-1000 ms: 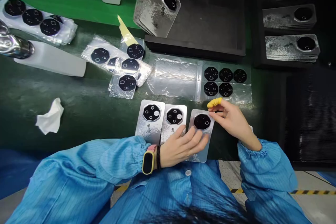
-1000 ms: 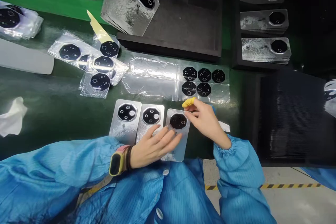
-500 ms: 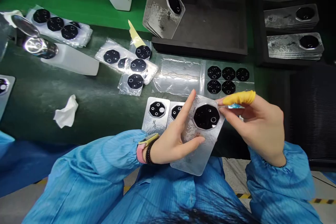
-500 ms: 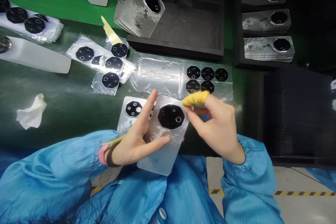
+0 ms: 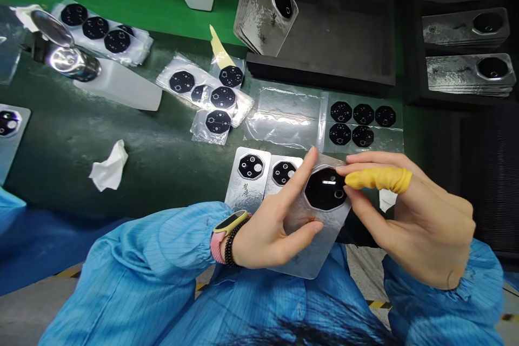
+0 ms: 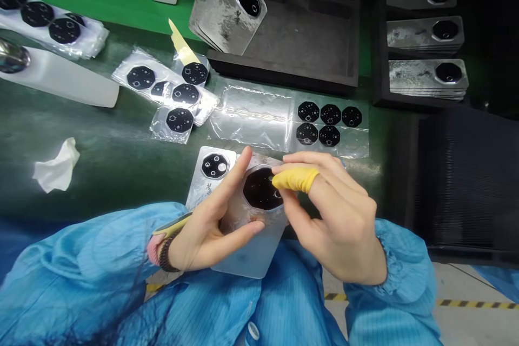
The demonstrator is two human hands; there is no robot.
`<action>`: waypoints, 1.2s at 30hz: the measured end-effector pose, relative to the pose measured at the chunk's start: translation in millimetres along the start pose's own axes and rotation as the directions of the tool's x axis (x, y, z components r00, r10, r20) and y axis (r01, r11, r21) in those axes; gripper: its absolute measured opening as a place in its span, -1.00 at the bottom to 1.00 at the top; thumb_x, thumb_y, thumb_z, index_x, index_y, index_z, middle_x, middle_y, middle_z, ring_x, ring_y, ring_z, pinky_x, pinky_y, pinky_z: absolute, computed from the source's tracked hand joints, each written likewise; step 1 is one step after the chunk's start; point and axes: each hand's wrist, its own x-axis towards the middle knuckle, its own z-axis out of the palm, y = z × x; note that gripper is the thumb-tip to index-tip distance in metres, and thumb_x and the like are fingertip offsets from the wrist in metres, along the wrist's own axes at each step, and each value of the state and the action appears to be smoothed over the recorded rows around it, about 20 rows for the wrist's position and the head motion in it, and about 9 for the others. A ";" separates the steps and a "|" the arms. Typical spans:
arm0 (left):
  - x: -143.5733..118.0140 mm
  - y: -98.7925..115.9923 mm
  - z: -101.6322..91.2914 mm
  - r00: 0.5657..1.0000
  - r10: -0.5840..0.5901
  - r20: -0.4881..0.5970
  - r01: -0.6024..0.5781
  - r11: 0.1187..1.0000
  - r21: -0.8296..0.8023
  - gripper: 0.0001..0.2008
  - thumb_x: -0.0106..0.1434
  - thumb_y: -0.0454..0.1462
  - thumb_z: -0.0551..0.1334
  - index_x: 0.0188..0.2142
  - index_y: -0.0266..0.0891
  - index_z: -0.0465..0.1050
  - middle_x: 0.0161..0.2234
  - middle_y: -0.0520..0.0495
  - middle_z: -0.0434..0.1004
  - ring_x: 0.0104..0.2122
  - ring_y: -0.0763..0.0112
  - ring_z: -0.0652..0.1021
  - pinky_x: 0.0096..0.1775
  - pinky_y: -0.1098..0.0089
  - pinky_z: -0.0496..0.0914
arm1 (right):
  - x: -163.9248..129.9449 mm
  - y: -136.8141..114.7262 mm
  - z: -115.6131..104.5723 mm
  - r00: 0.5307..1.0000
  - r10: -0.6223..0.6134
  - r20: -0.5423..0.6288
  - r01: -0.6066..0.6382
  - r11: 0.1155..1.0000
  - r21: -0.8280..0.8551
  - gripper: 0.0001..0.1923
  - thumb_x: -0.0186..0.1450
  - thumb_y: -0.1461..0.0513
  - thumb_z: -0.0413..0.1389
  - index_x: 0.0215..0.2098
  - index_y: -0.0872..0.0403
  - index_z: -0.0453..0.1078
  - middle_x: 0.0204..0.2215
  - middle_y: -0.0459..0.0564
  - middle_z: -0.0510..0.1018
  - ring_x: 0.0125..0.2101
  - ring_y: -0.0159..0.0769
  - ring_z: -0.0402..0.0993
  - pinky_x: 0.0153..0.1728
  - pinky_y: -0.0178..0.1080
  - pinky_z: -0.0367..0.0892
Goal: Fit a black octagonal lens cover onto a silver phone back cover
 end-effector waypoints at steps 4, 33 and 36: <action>-1.8 -1.9 2.1 1.000 -0.009 -0.015 0.009 1.000 0.014 -0.26 0.42 -0.19 -0.01 0.38 -0.44 -0.44 0.35 -0.35 0.01 0.28 0.15 0.28 0.10 0.28 0.47 | 2.2 3.4 1.2 1.000 0.003 0.007 -0.003 0.999 0.033 -0.79 0.25 0.41 0.15 -0.26 -0.04 0.40 -0.30 -0.08 0.60 -0.21 -0.21 0.57 -0.18 -0.11 0.56; 3.2 -11.4 12.3 1.000 -0.013 0.021 0.023 0.798 -0.602 -0.11 0.29 -0.43 0.16 0.39 -0.01 -0.42 0.38 -0.03 0.00 0.17 0.23 0.44 0.16 0.36 0.38 | 14.7 18.2 -4.3 0.975 0.095 0.203 -0.156 0.937 0.314 -0.74 0.20 0.46 0.13 -0.46 -0.04 0.36 -0.41 -0.22 0.62 -0.39 -0.35 0.61 -0.32 -0.30 0.57; 2.8 -12.0 11.2 1.000 -0.008 0.017 0.017 0.787 -0.616 -0.12 0.29 -0.42 0.18 0.39 0.01 -0.39 0.39 0.00 -0.10 0.28 0.19 0.27 0.26 0.31 0.24 | 15.9 17.6 -4.7 0.965 0.160 0.207 -0.225 0.910 0.348 -0.75 0.17 0.45 0.16 -0.49 -0.03 0.37 -0.44 -0.21 0.62 -0.41 -0.31 0.61 -0.31 -0.25 0.59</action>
